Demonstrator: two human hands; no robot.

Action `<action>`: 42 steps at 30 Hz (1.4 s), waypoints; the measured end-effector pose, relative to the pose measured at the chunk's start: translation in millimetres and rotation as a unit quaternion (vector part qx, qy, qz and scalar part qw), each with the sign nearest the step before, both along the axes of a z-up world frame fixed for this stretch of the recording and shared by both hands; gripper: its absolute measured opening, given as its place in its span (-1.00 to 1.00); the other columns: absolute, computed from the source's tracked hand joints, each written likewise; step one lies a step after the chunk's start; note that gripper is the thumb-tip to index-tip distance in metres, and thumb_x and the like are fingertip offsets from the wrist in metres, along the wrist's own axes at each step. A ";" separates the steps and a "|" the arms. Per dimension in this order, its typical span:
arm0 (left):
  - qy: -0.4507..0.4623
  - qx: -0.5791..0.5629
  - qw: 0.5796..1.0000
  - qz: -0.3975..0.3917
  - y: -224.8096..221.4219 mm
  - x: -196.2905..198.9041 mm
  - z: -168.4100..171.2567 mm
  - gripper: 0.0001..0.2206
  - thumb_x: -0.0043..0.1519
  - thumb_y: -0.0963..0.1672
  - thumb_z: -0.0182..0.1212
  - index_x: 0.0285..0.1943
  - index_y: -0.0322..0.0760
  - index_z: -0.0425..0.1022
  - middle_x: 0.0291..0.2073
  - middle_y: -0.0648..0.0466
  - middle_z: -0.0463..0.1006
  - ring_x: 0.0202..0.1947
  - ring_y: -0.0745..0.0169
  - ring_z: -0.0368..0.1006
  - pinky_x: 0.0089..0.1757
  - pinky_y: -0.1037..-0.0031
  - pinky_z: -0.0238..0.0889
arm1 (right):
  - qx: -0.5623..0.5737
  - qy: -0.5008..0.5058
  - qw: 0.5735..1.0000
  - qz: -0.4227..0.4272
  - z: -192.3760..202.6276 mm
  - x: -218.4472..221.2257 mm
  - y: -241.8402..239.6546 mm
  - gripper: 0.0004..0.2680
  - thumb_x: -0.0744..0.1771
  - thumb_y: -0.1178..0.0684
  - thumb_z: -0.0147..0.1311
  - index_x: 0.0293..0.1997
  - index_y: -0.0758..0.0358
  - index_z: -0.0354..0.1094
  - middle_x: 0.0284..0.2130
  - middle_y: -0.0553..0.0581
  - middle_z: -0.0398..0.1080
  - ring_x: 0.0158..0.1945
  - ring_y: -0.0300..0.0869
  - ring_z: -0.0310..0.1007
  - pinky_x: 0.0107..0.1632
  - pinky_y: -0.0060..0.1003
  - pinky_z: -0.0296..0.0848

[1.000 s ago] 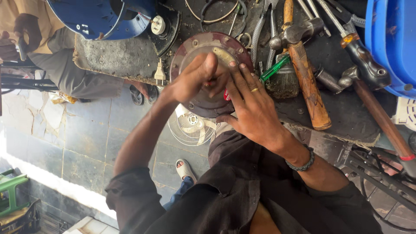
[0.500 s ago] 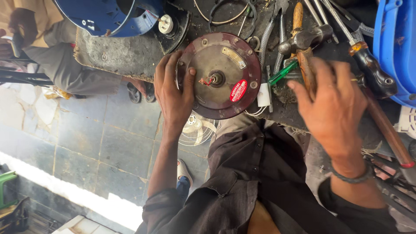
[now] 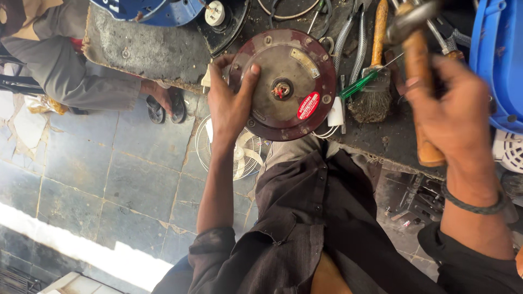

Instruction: The person uses a screwdriver to loosen and tighten screws on a circular maroon electrical component, likely a fan motor housing. They repeatedly adjust the central wiring and rotate the component to access different screw locations.

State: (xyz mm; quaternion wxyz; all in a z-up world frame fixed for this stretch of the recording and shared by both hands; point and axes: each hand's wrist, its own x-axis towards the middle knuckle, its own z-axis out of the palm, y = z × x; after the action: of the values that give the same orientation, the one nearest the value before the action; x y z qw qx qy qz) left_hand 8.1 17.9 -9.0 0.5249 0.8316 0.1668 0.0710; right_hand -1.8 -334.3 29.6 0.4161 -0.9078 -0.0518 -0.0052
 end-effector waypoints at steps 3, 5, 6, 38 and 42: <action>-0.002 -0.052 0.999 0.006 -2.1 11.7 -1.9 -0.37 0.19 0.12 0.40 0.20 -0.44 0.40 -0.01 -0.22 0.64 -0.02 0.03 0.64 0.01 0.30 0.50 | 0.128 0.028 0.989 0.070 22.5 -3.8 5.3 -0.74 0.46 0.08 0.16 0.18 0.48 0.22 -0.33 0.21 0.42 -0.44 -0.24 0.40 -0.42 -0.37 0.39; -0.021 0.005 1.000 -0.014 -0.7 16.4 0.0 -0.36 0.18 0.15 0.38 0.21 -0.41 0.47 -0.03 -0.18 0.67 -0.03 0.07 0.64 0.00 0.32 0.47 | 0.083 0.025 0.987 0.134 38.8 -7.4 19.1 -0.61 0.42 0.06 0.15 0.34 0.45 0.10 -0.39 0.19 0.41 -0.50 -0.25 0.42 -0.47 -0.38 0.43; -0.030 0.032 0.999 -0.026 -0.6 17.7 0.9 -0.36 0.17 0.16 0.37 0.22 -0.39 0.50 -0.04 -0.16 0.68 -0.03 0.09 0.64 -0.01 0.33 0.45 | 0.014 0.034 0.987 0.155 45.7 -9.4 27.9 -0.56 0.40 0.06 0.12 0.41 0.42 0.05 -0.45 0.19 0.41 -0.54 -0.22 0.43 -0.49 -0.34 0.44; -0.018 0.031 0.999 -0.033 -0.4 23.9 12.8 -0.57 0.19 0.08 0.34 0.03 -0.31 0.61 -0.30 -0.09 0.71 -0.31 0.20 0.62 -0.21 0.36 0.45 | -0.136 0.052 0.963 0.226 46.5 2.8 91.7 -0.56 0.42 0.01 0.07 0.43 0.42 0.08 -0.62 0.22 0.43 -0.63 -0.10 0.49 -0.54 -0.24 0.45; -0.074 0.172 0.982 -0.008 -13.3 3.5 24.3 -0.58 0.30 0.00 0.25 0.28 -0.27 0.47 -0.01 -0.17 0.59 -0.16 0.07 0.55 -0.11 0.24 0.37 | -0.043 -0.055 0.975 0.209 50.1 -11.8 80.1 -0.58 0.43 0.02 0.08 0.41 0.44 0.09 -0.47 0.20 0.44 -0.49 -0.12 0.52 -0.46 -0.25 0.44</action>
State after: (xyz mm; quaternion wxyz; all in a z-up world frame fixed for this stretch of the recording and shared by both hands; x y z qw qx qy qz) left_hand 11.6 4.6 15.3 0.3851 0.9034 0.1062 0.1558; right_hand -13.6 -254.2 79.7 0.3651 -0.8924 -0.2631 0.0342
